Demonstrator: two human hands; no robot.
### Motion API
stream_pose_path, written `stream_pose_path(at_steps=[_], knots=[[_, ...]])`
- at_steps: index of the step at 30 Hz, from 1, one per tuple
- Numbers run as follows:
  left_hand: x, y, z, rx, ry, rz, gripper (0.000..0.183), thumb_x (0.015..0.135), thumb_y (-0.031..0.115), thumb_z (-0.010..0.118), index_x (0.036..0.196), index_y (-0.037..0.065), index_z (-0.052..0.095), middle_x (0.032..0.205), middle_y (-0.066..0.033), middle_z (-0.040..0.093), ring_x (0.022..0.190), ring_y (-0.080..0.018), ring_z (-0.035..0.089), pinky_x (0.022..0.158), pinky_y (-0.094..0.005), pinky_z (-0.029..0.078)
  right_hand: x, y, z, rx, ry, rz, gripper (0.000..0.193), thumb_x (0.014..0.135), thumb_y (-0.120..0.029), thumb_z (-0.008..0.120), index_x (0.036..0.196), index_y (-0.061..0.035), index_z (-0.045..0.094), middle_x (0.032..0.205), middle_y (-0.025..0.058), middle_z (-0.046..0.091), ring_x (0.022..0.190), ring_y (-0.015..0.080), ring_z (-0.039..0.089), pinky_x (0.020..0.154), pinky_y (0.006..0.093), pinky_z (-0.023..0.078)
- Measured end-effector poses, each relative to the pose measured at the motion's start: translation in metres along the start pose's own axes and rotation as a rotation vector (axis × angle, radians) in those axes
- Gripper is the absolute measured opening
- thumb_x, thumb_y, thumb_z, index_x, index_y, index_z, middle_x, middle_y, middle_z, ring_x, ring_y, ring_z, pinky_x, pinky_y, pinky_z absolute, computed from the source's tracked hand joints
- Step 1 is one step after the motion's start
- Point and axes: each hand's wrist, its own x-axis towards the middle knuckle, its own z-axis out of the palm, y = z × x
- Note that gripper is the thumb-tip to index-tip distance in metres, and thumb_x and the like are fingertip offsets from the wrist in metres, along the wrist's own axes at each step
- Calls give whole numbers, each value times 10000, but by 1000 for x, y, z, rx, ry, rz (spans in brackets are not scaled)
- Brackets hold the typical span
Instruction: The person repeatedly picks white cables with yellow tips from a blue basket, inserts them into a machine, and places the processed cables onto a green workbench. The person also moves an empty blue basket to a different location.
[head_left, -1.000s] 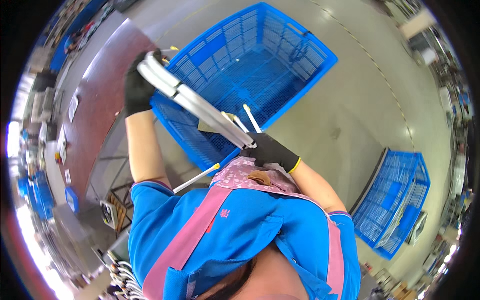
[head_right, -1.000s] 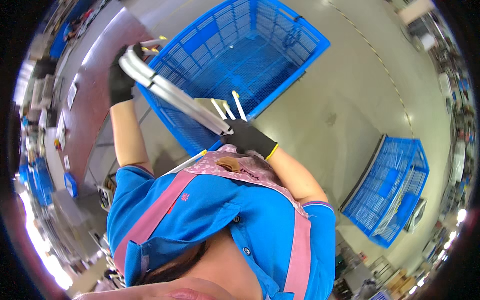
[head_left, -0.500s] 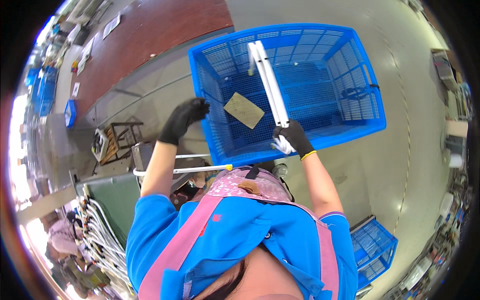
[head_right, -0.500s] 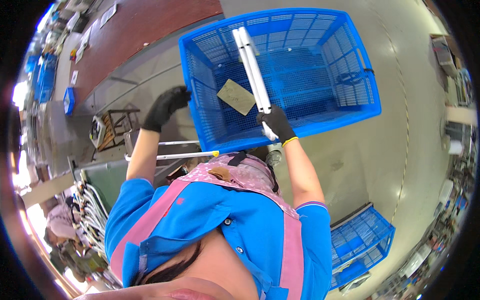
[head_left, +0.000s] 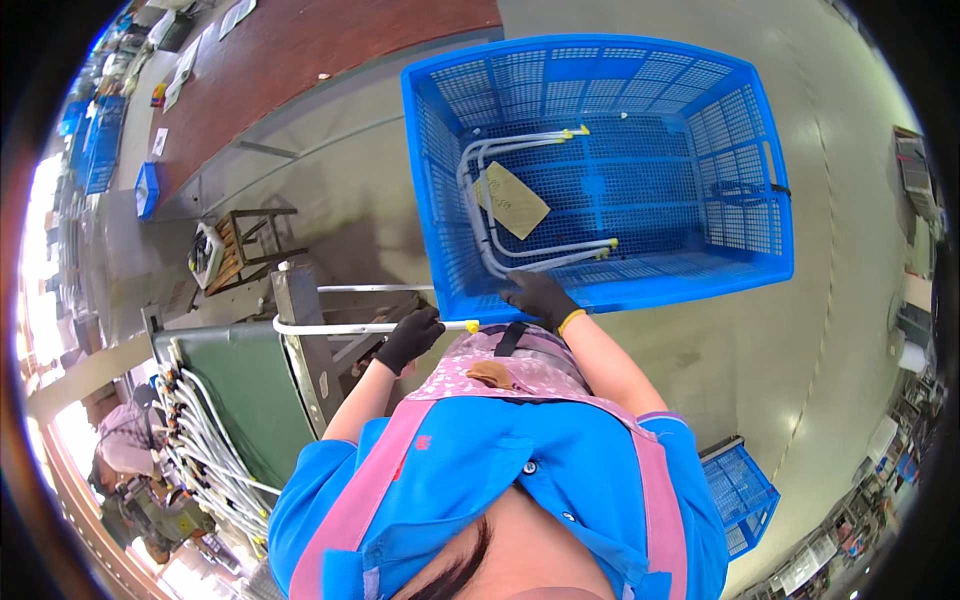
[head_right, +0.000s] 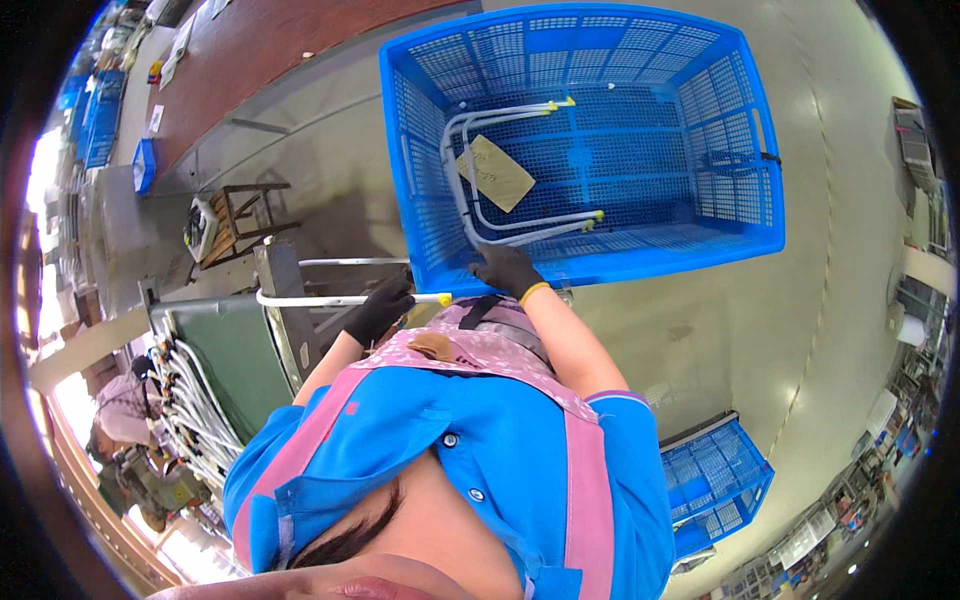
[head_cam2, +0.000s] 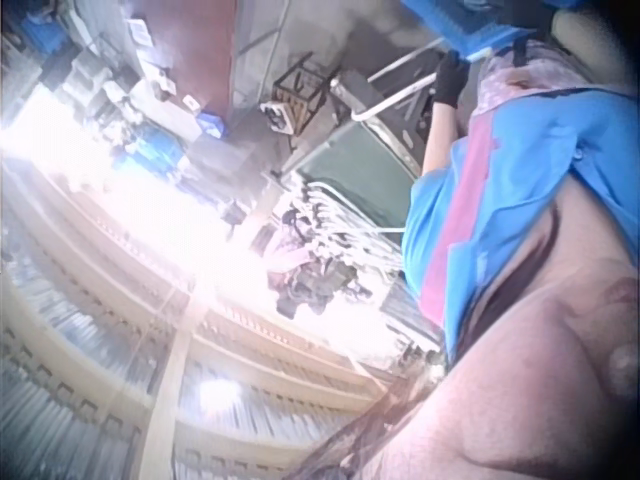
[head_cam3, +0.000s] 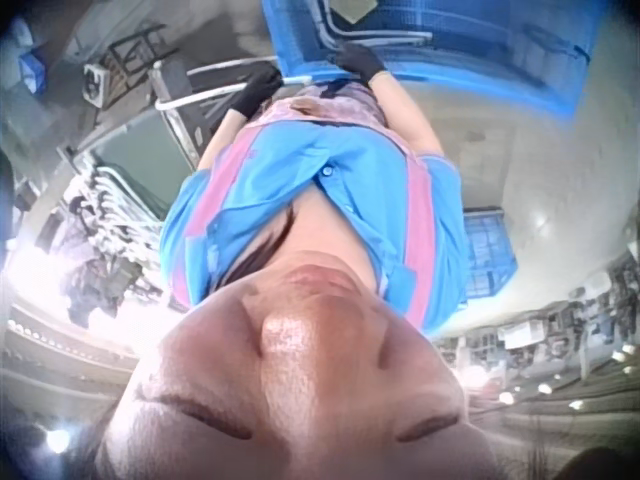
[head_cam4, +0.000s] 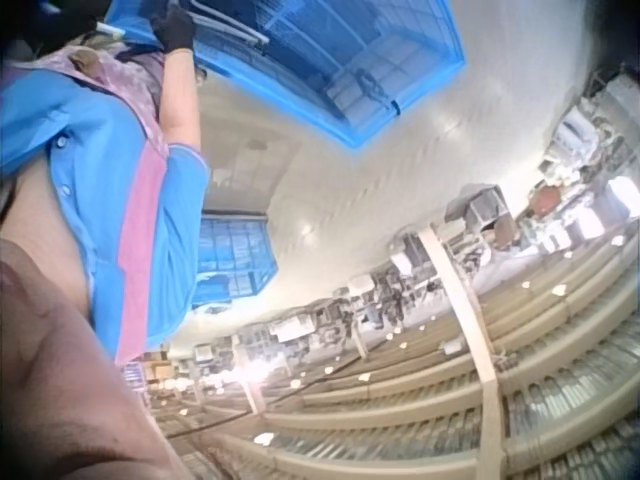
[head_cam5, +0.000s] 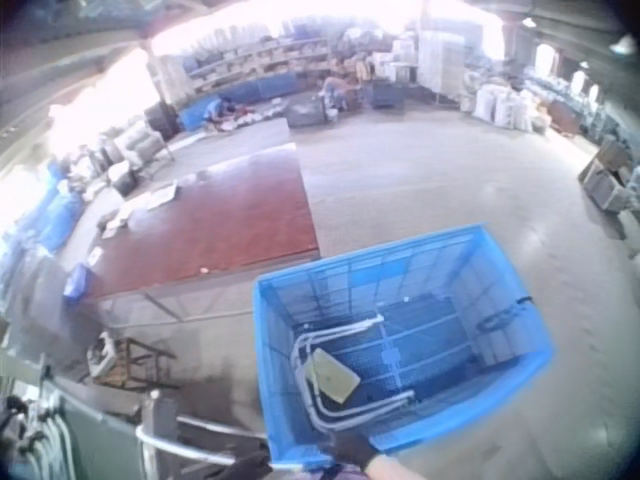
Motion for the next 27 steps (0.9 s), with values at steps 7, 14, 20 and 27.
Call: stream_pose_path(at_steps=[7,14,20,27], knots=[[74,35,4,285,-21,82,396,815,272,577,1105,2,579,992,-258,625,897,-377,626,770,-446,487,-125,89,-8,16,213,376,475,840,-444,553,1142,-79,590,1131,165,614,1055,325,576,900,422,443],[172,85,59,448,-197,676,195,818,207,551,854,18,579,811,-217,591,782,-411,570,684,-487,456,-263,127,49,132,593,689,418,835,-410,555,1089,-83,610,1010,174,651,956,351,610,820,434,481],[250,154,147,789,-573,1234,304,838,270,534,952,4,628,1001,-253,607,955,-402,574,790,-465,466,-339,120,141,475,924,887,422,843,-429,498,1022,-69,626,1010,191,641,955,375,596,836,456,464],[199,283,349,983,-1055,1081,202,825,223,528,882,37,580,884,-196,629,825,-435,562,686,-461,459,-452,98,275,716,1030,1309,414,804,-447,513,972,-94,646,1022,181,643,965,355,605,844,453,466]])
